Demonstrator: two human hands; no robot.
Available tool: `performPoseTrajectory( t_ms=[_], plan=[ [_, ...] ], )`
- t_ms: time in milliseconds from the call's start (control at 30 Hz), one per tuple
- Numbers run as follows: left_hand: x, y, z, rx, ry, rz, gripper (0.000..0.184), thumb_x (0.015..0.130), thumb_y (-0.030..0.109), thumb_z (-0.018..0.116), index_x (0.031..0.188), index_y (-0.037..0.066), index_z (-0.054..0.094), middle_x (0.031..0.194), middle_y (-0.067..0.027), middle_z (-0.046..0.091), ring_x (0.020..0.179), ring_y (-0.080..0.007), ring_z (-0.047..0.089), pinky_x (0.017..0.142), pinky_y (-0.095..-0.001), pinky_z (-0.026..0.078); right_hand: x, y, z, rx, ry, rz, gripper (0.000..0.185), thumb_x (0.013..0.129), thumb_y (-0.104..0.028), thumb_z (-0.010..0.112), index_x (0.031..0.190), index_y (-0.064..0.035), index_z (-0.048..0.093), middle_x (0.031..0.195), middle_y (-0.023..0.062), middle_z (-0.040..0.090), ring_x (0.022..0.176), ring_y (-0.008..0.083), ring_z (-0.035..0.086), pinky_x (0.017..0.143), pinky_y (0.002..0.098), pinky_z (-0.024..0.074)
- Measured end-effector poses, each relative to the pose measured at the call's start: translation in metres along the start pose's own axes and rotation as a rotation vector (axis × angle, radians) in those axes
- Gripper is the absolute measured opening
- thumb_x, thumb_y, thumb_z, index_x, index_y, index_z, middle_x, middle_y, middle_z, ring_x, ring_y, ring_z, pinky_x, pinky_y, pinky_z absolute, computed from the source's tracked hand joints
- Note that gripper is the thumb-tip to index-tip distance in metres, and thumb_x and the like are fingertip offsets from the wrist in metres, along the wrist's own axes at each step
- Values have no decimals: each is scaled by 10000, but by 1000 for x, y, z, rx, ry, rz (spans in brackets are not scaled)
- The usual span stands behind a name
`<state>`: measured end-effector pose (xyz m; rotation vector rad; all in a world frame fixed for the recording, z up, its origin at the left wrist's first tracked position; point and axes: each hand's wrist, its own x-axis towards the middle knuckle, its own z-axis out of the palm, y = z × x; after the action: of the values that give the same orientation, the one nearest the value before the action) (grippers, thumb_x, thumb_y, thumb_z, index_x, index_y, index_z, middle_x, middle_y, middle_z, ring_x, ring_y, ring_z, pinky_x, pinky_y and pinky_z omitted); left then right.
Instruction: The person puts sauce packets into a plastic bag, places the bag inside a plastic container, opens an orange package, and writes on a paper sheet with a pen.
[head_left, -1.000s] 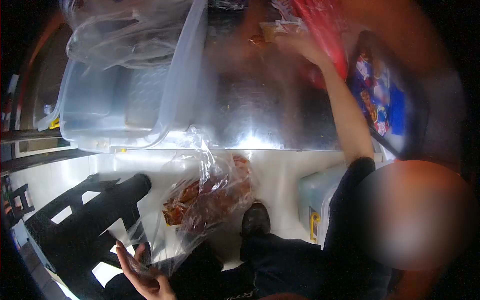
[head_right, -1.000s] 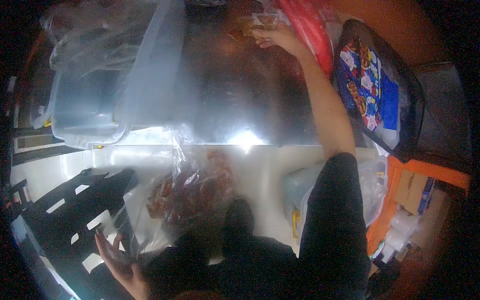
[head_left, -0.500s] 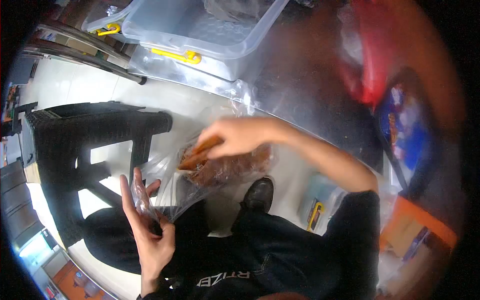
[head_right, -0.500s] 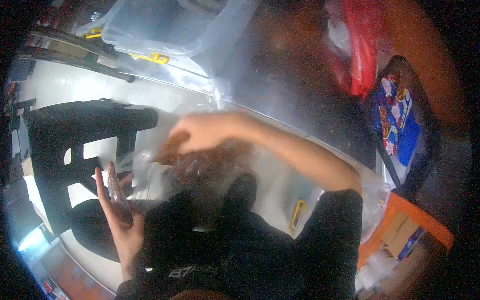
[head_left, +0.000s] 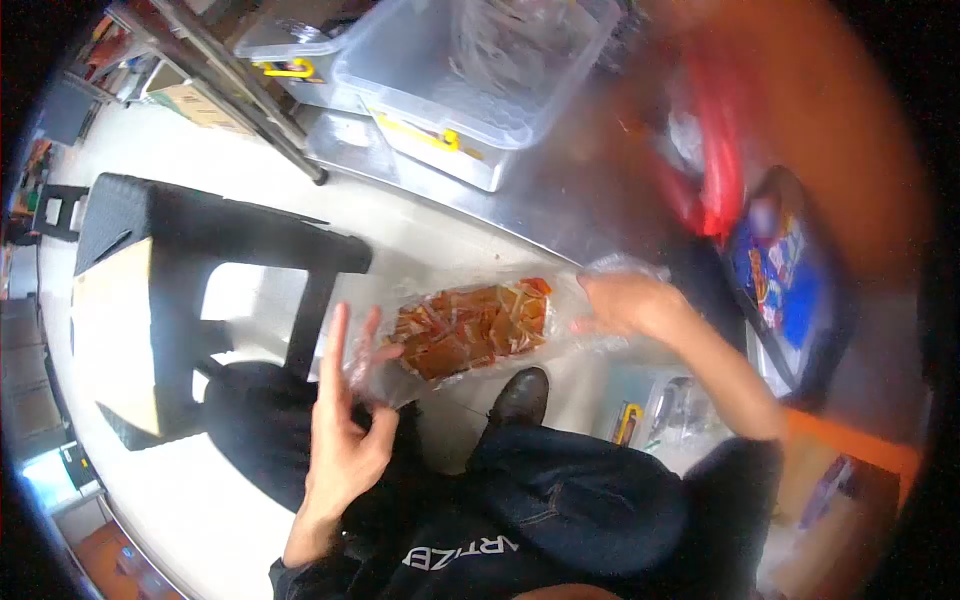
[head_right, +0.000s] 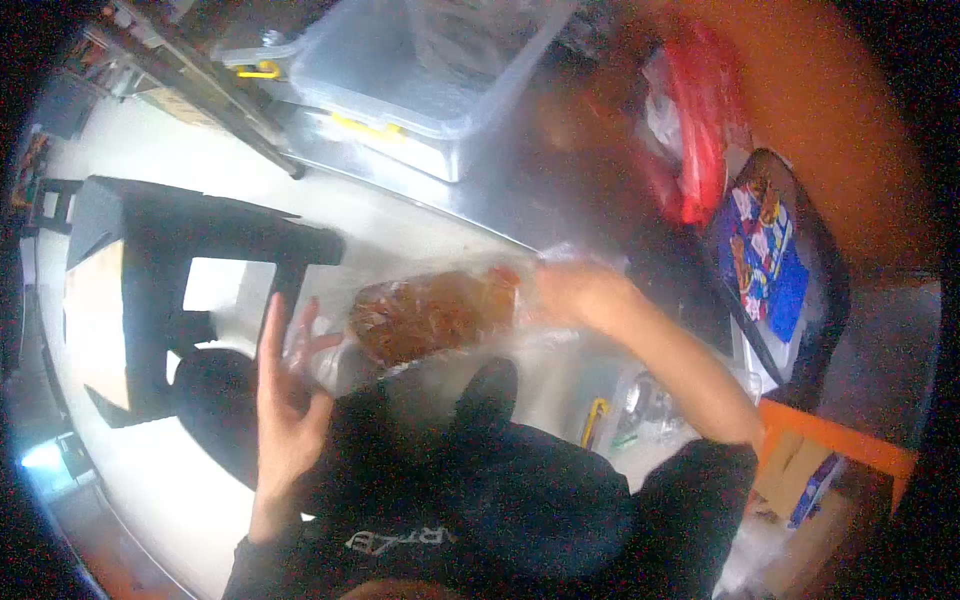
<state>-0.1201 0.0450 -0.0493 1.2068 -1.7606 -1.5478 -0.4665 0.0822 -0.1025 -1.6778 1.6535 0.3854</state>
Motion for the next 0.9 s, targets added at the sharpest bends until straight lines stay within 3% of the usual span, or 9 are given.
performPoseTrajectory(
  t_ms=[33, 167, 367, 467, 533, 600, 667, 800, 900],
  plan=[
    [5, -4, -3, -25, -19, 21, 1007, 729, -207, 402, 1631, 129, 104, 1587, -215, 377, 1284, -245, 571, 950, -309, 482, -12, -3, 4, 2, 54, -70, 630, 904, -520, 663, 1144, 62, 647, 927, 303, 694, 909, 455, 685, 834, 532, 536],
    [23, 4, -9, -143, -12, 18, 966, 775, -200, 441, 1626, 129, 124, 1571, -224, 395, 1179, -203, 631, 895, -272, 503, -43, -32, -7, -28, -371, -90, 499, 950, -471, 623, 1066, 10, 683, 894, 259, 702, 860, 418, 691, 783, 521, 528],
    [21, -3, -11, -266, -19, 48, 885, 879, -163, 515, 1620, 134, 132, 1558, -242, 400, 1084, -170, 657, 827, -260, 528, -67, -21, -49, 245, -125, -296, 233, 946, -240, 672, 951, -7, 688, 806, 170, 712, 706, 270, 697, 648, 404, 529],
    [19, 4, -17, -315, -22, 13, 880, 896, -135, 570, 1618, 129, 141, 1559, -256, 388, 1084, -173, 657, 819, -253, 533, -44, 22, -74, 509, -94, -378, 106, 916, -110, 715, 948, -9, 711, 880, 91, 747, 815, 155, 713, 719, 318, 568],
    [16, 2, -18, -293, -13, 26, 883, 888, -138, 576, 1615, 120, 148, 1565, -260, 376, 1098, -178, 651, 823, -259, 532, -17, 66, -81, 773, 120, -306, 152, 936, -143, 705, 902, 4, 720, 887, 103, 748, 824, 151, 702, 749, 296, 560],
    [16, 1, -20, -217, -33, 74, 873, 874, -134, 595, 1606, 93, 178, 1576, -253, 362, 1126, -194, 639, 853, -276, 531, 28, 131, -76, 827, 593, -130, 346, 920, -397, 721, 873, -56, 747, 838, 72, 745, 817, 144, 700, 754, 298, 546],
    [11, 4, -20, -120, -35, 44, 834, 873, -111, 616, 1590, 70, 231, 1565, -236, 387, 1157, -219, 633, 925, -319, 522, 63, 183, -72, 549, 819, 163, 378, 889, -389, 744, 966, -20, 724, 988, 155, 738, 1005, 234, 690, 879, 368, 530],
    [-4, 19, -15, -91, -95, -96, 827, 882, -77, 646, 1587, 63, 237, 1464, -214, 525, 1288, -248, 565, 1101, -372, 408, 103, 226, -63, 264, 735, 299, 654, 876, -296, 755, 1370, 30, 477, 1241, 208, 650, 1170, 323, 618, 990, 396, 481],
    [-15, 34, -23, 30, -179, -130, 874, 902, 2, 696, 1595, 38, 164, 1436, -150, 573, 1399, -254, 456, 1193, -385, 263, 161, 284, -58, 326, 802, 430, 764, 902, -382, 715, 1450, 56, 410, 1405, 271, 542, 1349, 370, 497, 1117, 419, 405]
  ],
)
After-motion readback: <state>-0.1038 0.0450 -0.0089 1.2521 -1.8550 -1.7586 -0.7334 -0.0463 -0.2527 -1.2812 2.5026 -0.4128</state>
